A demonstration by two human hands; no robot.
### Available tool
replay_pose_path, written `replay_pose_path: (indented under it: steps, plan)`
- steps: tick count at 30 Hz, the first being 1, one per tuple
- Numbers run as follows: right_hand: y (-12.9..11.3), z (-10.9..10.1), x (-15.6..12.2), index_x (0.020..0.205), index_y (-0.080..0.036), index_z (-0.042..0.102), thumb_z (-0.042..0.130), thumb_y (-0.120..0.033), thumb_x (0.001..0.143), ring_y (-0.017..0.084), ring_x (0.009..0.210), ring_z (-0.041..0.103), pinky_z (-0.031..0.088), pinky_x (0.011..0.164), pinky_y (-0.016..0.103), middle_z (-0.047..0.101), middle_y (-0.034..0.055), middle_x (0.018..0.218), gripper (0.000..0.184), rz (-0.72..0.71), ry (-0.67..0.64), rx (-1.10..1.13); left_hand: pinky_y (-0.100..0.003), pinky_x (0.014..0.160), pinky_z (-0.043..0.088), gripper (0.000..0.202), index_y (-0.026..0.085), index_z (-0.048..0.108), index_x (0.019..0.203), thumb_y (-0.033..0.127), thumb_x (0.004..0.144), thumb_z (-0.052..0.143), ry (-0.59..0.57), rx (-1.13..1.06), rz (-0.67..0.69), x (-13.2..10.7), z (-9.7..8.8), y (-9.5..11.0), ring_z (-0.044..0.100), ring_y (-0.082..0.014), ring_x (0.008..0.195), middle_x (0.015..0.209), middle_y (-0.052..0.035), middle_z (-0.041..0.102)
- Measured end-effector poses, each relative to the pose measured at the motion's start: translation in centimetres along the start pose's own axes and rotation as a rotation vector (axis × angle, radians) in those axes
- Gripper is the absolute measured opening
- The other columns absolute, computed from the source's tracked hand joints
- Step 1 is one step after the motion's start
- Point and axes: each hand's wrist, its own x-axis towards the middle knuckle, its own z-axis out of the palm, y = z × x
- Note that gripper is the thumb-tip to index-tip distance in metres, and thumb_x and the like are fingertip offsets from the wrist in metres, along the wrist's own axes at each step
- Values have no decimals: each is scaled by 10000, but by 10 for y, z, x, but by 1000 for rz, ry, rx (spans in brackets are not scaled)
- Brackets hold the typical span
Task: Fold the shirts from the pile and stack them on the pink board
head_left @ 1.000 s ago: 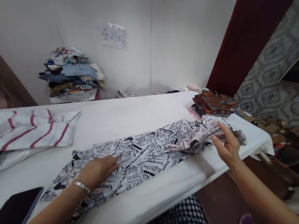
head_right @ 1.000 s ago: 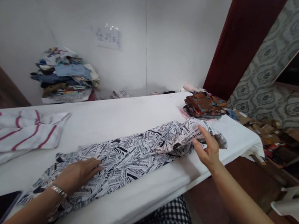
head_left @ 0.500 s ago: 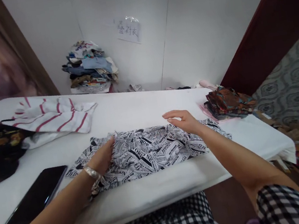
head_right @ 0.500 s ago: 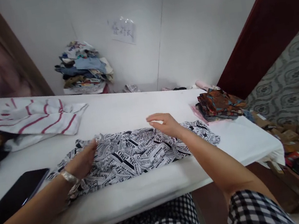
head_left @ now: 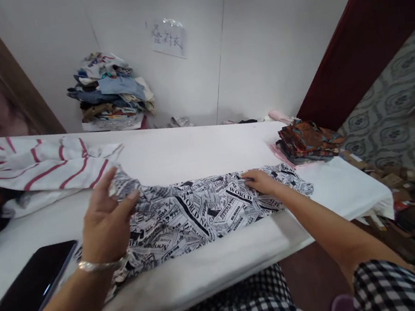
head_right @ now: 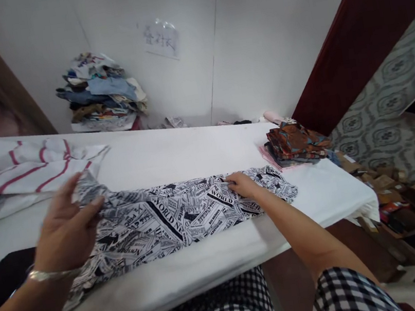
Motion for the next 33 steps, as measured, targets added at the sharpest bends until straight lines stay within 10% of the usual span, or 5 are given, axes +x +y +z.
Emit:
replay_pose_path:
  steps: [4, 12, 21, 26, 33]
  plan:
    - [6, -11, -4, 763, -192, 657, 566, -356, 769, 173, 773, 578, 447, 772, 304, 647, 15, 772, 188, 28, 164, 275, -386, 730, 591, 646, 499, 407, 1315, 491, 718, 656, 188, 82, 40, -8, -12, 16, 646, -195, 738, 770, 50, 604]
    - [20, -38, -14, 699, -202, 560, 645, -494, 676, 98, 510, 374, 308, 515, 229, 443, -72, 544, 306, 283, 385, 698, -459, 837, 563, 621, 289, 483, 1295, 508, 734, 637, 61, 134, -162, -4, -21, 3, 693, -247, 771, 770, -22, 689]
    - [43, -19, 24, 526, -203, 516, 628, -561, 578, 114, 493, 375, 298, 505, 260, 422, -52, 453, 379, 440, 384, 386, -407, 808, 481, 630, 147, 467, 1311, 538, 819, 413, -217, 1111, -121, 51, -14, -43, 641, -301, 920, 929, -106, 702]
    - [48, -14, 23, 727, -178, 655, 621, -498, 631, 137, 548, 466, 362, 543, 262, 534, -25, 538, 336, 398, 350, 405, -415, 917, 432, 665, 111, 539, 1234, 592, 809, 365, -332, 1256, 35, 54, -15, -65, 547, -322, 1135, 1234, -183, 593]
    - [53, -18, 6, 1078, -140, 648, 701, -433, 593, 112, 519, 453, 371, 536, 256, 529, -49, 574, 568, 318, 239, 461, -337, 739, 453, 350, 181, 654, 793, 404, 790, 385, -476, 1329, -56, 57, -20, -81, 637, -266, 885, 924, -126, 695]
